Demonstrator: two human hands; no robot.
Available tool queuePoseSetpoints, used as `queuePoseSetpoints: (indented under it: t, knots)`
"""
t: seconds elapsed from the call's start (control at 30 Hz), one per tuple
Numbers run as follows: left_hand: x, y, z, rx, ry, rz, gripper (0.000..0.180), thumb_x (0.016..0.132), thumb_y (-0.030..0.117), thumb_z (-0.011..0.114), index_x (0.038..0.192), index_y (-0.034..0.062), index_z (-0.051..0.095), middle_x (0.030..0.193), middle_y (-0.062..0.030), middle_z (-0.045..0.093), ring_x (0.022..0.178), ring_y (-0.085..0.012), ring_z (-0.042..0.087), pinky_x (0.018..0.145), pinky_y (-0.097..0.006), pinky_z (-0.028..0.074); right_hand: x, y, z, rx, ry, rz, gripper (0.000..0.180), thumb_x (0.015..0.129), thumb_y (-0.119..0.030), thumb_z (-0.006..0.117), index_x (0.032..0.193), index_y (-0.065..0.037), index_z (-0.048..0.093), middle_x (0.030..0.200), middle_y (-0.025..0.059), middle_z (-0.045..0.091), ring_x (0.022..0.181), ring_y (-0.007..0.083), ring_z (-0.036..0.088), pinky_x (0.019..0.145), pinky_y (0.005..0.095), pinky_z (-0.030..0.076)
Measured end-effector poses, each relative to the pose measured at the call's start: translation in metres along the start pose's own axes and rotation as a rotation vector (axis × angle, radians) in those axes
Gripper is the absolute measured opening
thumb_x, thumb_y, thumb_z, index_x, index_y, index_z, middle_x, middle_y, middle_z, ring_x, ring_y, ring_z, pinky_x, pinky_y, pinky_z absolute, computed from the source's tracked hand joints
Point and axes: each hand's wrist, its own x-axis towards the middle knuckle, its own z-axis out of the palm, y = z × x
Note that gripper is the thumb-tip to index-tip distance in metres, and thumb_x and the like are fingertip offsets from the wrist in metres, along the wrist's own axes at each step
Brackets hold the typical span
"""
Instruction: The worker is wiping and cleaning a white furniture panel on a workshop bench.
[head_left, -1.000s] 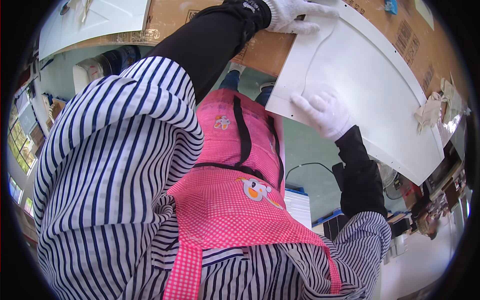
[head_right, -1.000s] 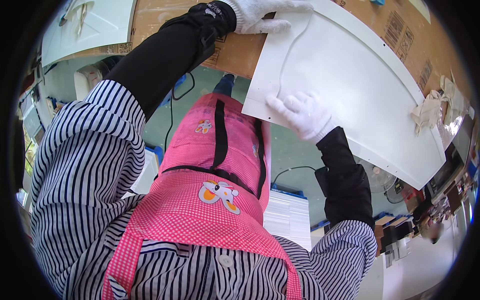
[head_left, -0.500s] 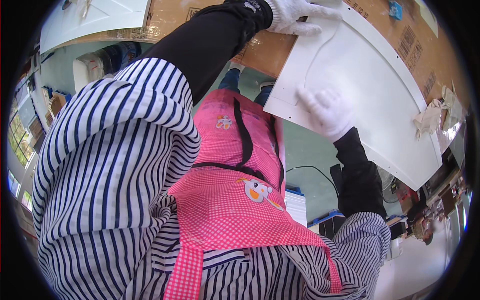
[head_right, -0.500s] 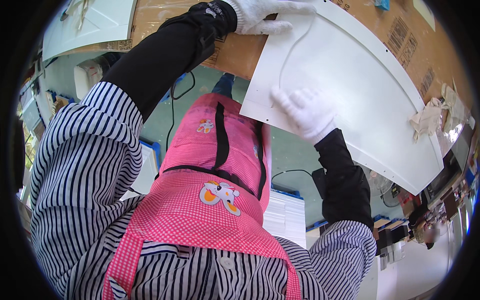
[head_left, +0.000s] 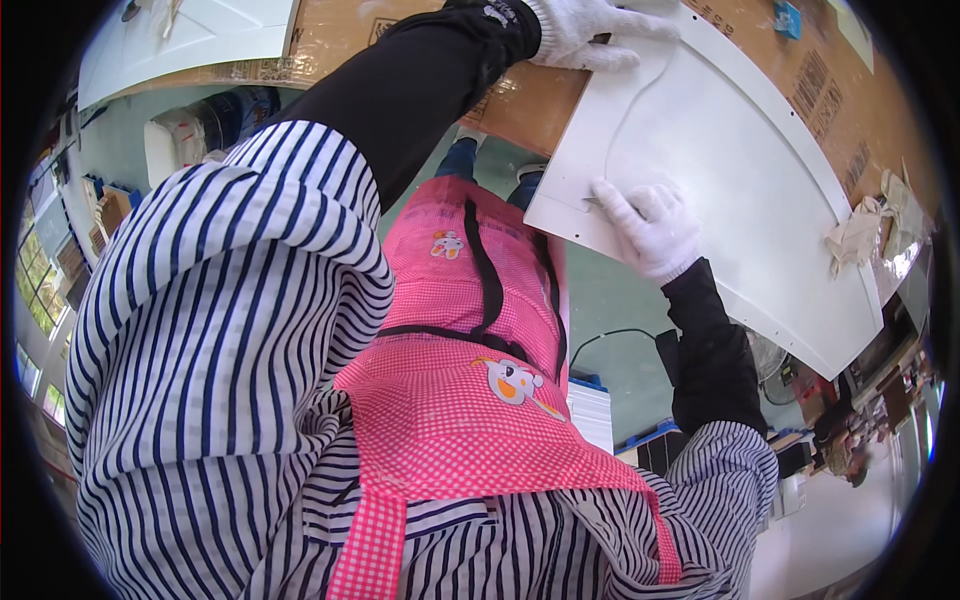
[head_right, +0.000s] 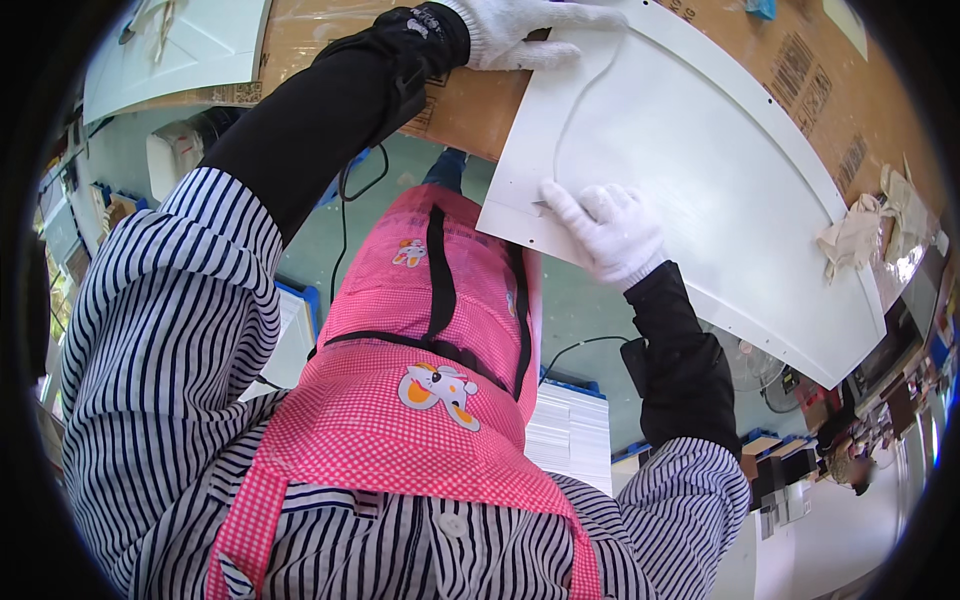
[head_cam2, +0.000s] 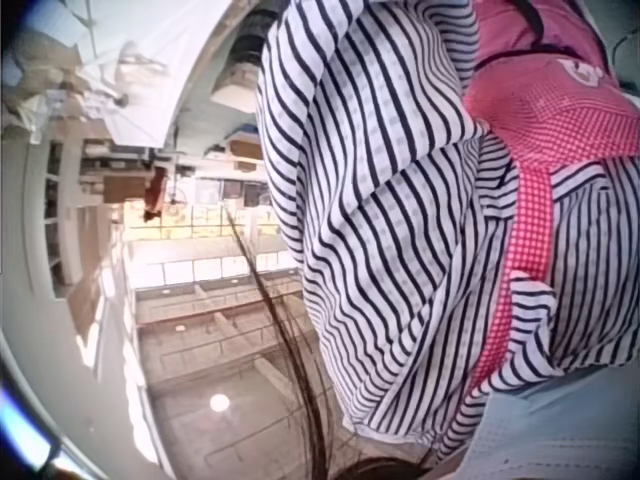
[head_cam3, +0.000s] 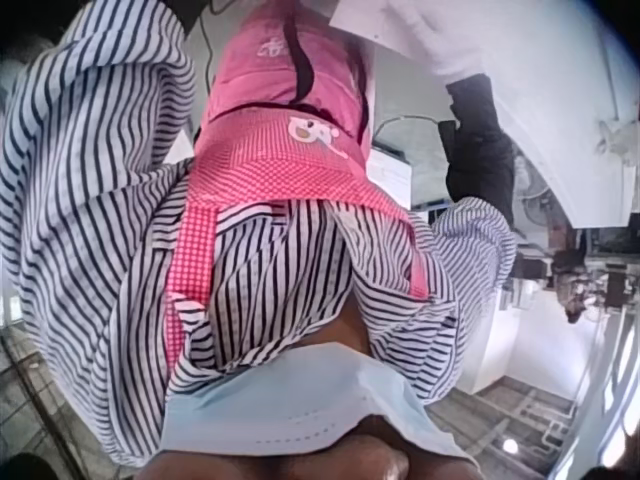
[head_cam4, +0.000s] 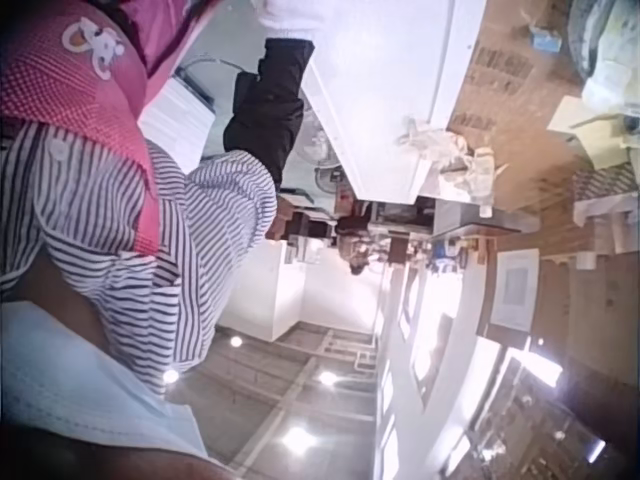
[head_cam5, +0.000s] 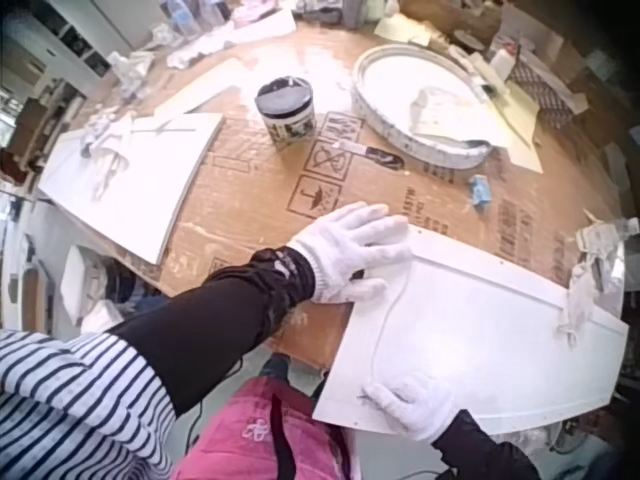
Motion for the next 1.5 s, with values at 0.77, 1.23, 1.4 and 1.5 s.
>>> queuePoseSetpoints:
  t: [0.77, 1.23, 1.4, 1.5]
  knots:
    - [-0.001, 0.0, -0.002, -0.004, 0.027, 0.021, 0.062, 0.088, 0.043, 0.066, 0.144, 0.0189, 0.056, 0.154, -0.0174, 0.048, 0.139, -0.0417, 0.045, 0.118, -0.054, 0.035, 0.005, 0.003, -0.006, 0.041, -0.107, -0.009, 0.061, 0.072, -0.004, 0.07, 0.132, -0.012, 0.067, 0.073, 0.0023, 0.048, 0.065, 0.0226, 0.055, 0.061, 0.0381, 0.046]
    - [-0.001, -0.001, 0.0, 0.004, 0.012, 0.024, 0.062, 0.087, 0.044, 0.067, 0.142, 0.018, 0.057, 0.152, -0.0186, 0.049, 0.139, -0.0411, 0.045, 0.118, -0.053, 0.034, 0.006, 0.009, -0.002, 0.009, -0.127, -0.061, 0.062, 0.075, -0.009, 0.069, 0.137, -0.012, 0.063, 0.075, 0.0022, 0.049, 0.069, 0.0231, 0.055, 0.065, 0.0403, 0.048]
    - [-0.001, -0.001, -0.003, 0.011, -0.006, 0.005, 0.063, 0.087, 0.044, 0.067, 0.143, 0.0181, 0.057, 0.153, -0.0184, 0.048, 0.139, -0.0411, 0.045, 0.119, -0.053, 0.034, 0.004, 0.003, -0.006, -0.023, -0.18, -0.101, 0.06, 0.08, -0.013, 0.066, 0.139, -0.015, 0.062, 0.076, 0.0, 0.051, 0.067, 0.0196, 0.056, 0.059, 0.0361, 0.046]
    - [0.002, 0.0, -0.001, -0.003, 0.009, 0.008, 0.063, 0.087, 0.044, 0.067, 0.143, 0.0182, 0.056, 0.153, -0.018, 0.048, 0.139, -0.0412, 0.045, 0.119, -0.053, 0.034, 0.006, 0.008, 0.0, -0.015, 0.033, 0.062, 0.06, 0.079, -0.013, 0.067, 0.138, -0.014, 0.063, 0.076, 0.0006, 0.052, 0.068, 0.0201, 0.057, 0.06, 0.0357, 0.046]
